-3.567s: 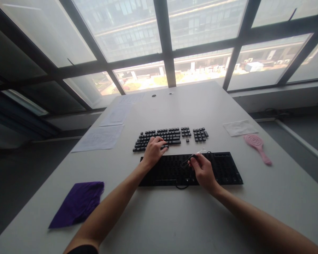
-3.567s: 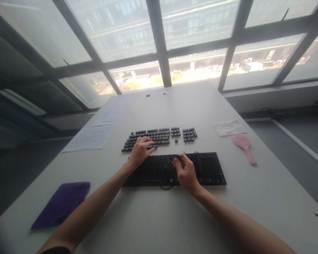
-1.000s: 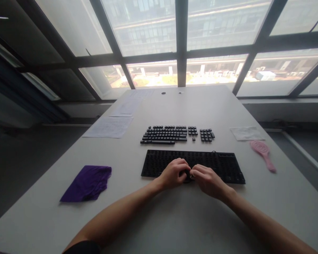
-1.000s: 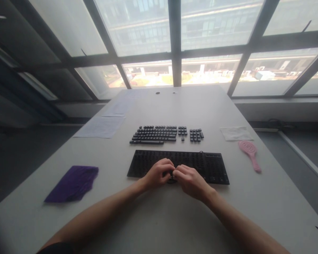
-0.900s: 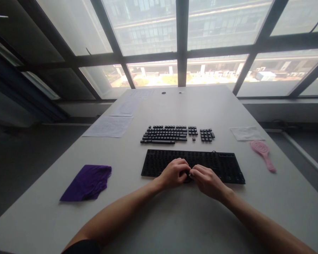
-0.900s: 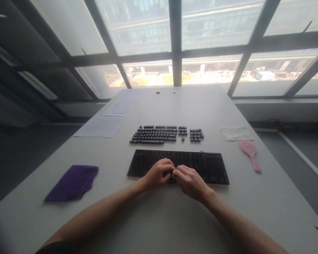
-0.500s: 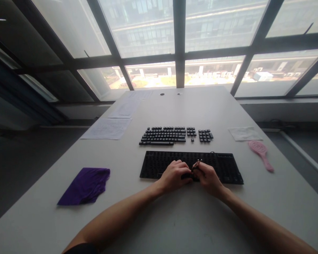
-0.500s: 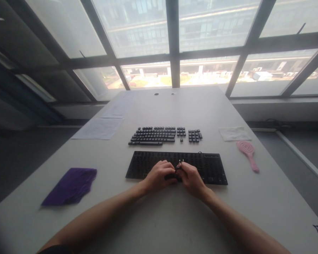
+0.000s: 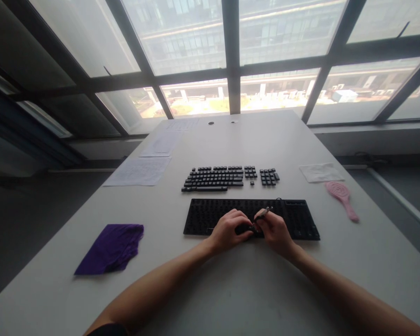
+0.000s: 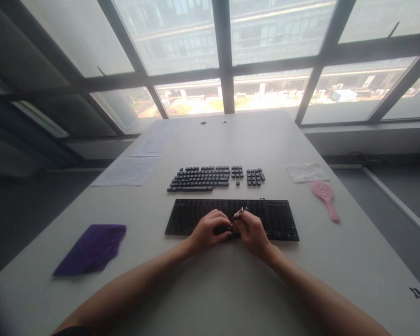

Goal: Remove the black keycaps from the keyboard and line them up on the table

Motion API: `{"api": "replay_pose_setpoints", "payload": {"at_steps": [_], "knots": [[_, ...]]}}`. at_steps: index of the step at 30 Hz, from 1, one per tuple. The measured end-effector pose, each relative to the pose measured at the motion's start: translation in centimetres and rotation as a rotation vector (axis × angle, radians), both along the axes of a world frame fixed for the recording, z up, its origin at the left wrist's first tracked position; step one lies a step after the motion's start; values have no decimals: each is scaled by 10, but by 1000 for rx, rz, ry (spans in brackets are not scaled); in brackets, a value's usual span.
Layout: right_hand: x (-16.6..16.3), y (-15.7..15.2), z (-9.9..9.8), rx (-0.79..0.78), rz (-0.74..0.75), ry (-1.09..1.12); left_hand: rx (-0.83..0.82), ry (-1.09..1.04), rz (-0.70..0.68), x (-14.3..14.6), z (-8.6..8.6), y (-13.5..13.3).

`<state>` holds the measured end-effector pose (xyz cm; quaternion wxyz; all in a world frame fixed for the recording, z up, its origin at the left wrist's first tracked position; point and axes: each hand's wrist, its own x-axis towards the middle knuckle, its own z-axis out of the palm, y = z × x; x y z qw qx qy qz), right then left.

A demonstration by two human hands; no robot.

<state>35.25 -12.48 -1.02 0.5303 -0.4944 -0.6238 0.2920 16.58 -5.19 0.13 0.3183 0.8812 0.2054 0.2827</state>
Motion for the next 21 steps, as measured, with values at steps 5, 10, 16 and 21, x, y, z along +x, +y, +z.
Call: {"api": "replay_pose_setpoints", "payload": {"at_steps": [5,10,16,21], "knots": [[-2,-1,2,114,-35,-80,-14,-30,35,-1,-2,0],[-4,0,-1,201,54,-125,-44,-68,42,-1,-8,0],[-2,3,-4,196,56,-156,-56,-27,3,-3,-8,-2],[-4,3,-6,21,-109,-55,-110,-14,1,-4,-6,0]]}}
